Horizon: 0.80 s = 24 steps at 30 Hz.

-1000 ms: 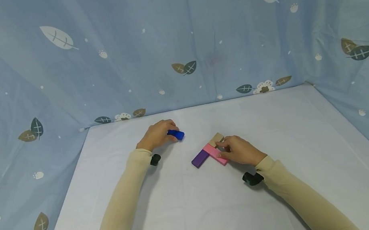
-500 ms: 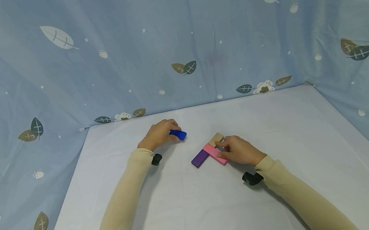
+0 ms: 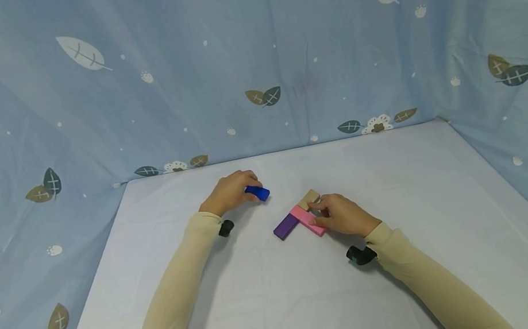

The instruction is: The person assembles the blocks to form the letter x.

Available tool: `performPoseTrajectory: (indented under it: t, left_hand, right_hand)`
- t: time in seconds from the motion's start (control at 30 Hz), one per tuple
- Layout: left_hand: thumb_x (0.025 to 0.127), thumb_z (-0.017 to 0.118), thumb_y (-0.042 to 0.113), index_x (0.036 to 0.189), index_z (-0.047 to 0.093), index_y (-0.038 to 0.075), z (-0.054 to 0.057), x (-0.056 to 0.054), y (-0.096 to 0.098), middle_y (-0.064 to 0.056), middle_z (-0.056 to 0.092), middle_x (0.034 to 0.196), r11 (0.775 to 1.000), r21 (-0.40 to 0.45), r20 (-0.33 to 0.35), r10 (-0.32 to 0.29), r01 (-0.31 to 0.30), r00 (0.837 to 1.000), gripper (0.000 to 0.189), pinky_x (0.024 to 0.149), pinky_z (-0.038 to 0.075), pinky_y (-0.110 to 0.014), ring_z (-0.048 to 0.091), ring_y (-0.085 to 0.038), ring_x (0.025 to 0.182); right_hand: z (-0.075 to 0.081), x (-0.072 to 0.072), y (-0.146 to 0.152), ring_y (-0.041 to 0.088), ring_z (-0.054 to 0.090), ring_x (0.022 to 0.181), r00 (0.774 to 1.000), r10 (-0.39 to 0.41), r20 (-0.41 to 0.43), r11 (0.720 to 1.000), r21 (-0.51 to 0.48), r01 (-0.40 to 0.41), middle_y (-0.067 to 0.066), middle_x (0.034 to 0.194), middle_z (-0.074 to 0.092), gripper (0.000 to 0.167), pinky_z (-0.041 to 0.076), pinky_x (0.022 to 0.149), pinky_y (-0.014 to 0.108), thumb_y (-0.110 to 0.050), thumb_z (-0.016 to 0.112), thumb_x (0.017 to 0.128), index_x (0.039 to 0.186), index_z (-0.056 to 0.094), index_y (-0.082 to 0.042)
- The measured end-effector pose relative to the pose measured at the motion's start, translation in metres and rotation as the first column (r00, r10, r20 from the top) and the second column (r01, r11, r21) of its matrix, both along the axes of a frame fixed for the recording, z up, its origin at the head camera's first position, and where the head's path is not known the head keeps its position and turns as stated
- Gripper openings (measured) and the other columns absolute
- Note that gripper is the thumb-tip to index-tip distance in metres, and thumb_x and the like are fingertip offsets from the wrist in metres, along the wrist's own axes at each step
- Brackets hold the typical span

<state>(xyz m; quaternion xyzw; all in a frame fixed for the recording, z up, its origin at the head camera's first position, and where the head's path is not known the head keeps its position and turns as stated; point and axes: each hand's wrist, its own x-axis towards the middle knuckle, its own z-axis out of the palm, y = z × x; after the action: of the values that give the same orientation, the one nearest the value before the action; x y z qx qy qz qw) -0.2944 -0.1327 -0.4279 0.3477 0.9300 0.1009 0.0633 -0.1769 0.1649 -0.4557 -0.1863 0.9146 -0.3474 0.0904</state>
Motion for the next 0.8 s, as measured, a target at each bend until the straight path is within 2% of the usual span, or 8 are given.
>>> performPoseTrajectory:
  t: [0.1,0.23,0.33,0.43,0.63,0.8]
  left_hand:
    - [0.089,0.082,0.029,0.126,0.076,0.02,-0.0004,0.0,0.0004,0.0,0.068,0.13,1.0,-0.009,-0.006,-0.003,0.003,1.0,0.039,0.103,0.054,-0.049,0.062,-0.024,0.124]
    - [0.089,0.082,0.03,0.126,0.076,0.02,-0.0007,-0.0003,0.0011,0.0,0.068,0.13,1.0,-0.014,-0.007,-0.01,0.01,1.0,0.039,0.103,0.054,-0.05,0.062,-0.024,0.125]
    - [0.088,0.082,0.029,0.125,0.076,0.02,-0.0002,0.0006,0.0021,-0.001,0.069,0.129,1.0,-0.008,-0.006,-0.016,0.016,1.0,0.039,0.102,0.054,-0.05,0.062,-0.024,0.124]
    - [0.088,0.083,0.03,0.125,0.077,0.02,0.0004,0.0016,0.0037,0.0,0.069,0.129,1.0,-0.005,-0.007,-0.019,0.019,1.0,0.039,0.102,0.054,-0.049,0.062,-0.024,0.124]
    - [0.089,0.082,0.03,0.126,0.076,0.02,0.0011,0.0021,0.0068,-0.001,0.069,0.129,0.999,-0.016,-0.003,-0.037,0.037,0.999,0.039,0.104,0.054,-0.047,0.063,-0.024,0.124]
    - [0.089,0.082,0.03,0.126,0.076,0.019,0.0003,0.0029,0.0089,-0.001,0.069,0.128,0.998,-0.021,-0.011,-0.058,0.058,0.998,0.04,0.102,0.055,-0.045,0.064,-0.023,0.122]
  right_hand:
    - [0.0,0.0,-0.0001,0.014,0.045,0.071,1.0,-0.001,-0.001,1.0,0.0,0.001,0.013,0.107,0.072,0.046,0.036,0.058,0.023,-0.015,0.077,0.094,0.134,0.066,0.003]
    - [0.0,0.0,-0.0002,0.013,0.044,0.069,1.0,-0.003,0.003,1.0,0.004,0.003,0.006,0.087,0.064,0.047,0.036,0.057,0.023,-0.017,0.077,0.094,0.136,0.065,0.002]
    - [-0.0001,0.0,-0.0003,0.013,0.042,0.067,1.0,-0.004,0.005,1.0,0.004,0.004,0.003,0.08,0.058,0.048,0.034,0.056,0.023,-0.017,0.077,0.094,0.136,0.065,0.002]
    - [-0.0004,0.0,-0.0004,0.013,0.042,0.067,1.0,-0.007,0.006,1.0,0.004,0.007,0.006,0.086,0.064,0.046,0.034,0.056,0.023,-0.017,0.077,0.094,0.135,0.066,0.002]
    - [-0.0001,0.0,-0.0008,0.014,0.045,0.072,1.0,-0.01,0.004,1.0,0.009,0.01,0.013,0.109,0.073,0.045,0.037,0.059,0.023,-0.015,0.077,0.094,0.134,0.066,0.002]
    - [-0.0002,-0.0003,-0.0009,0.014,0.046,0.073,1.0,-0.009,0.002,1.0,0.011,0.009,0.014,0.112,0.073,0.045,0.037,0.059,0.023,-0.016,0.076,0.094,0.134,0.066,0.002]
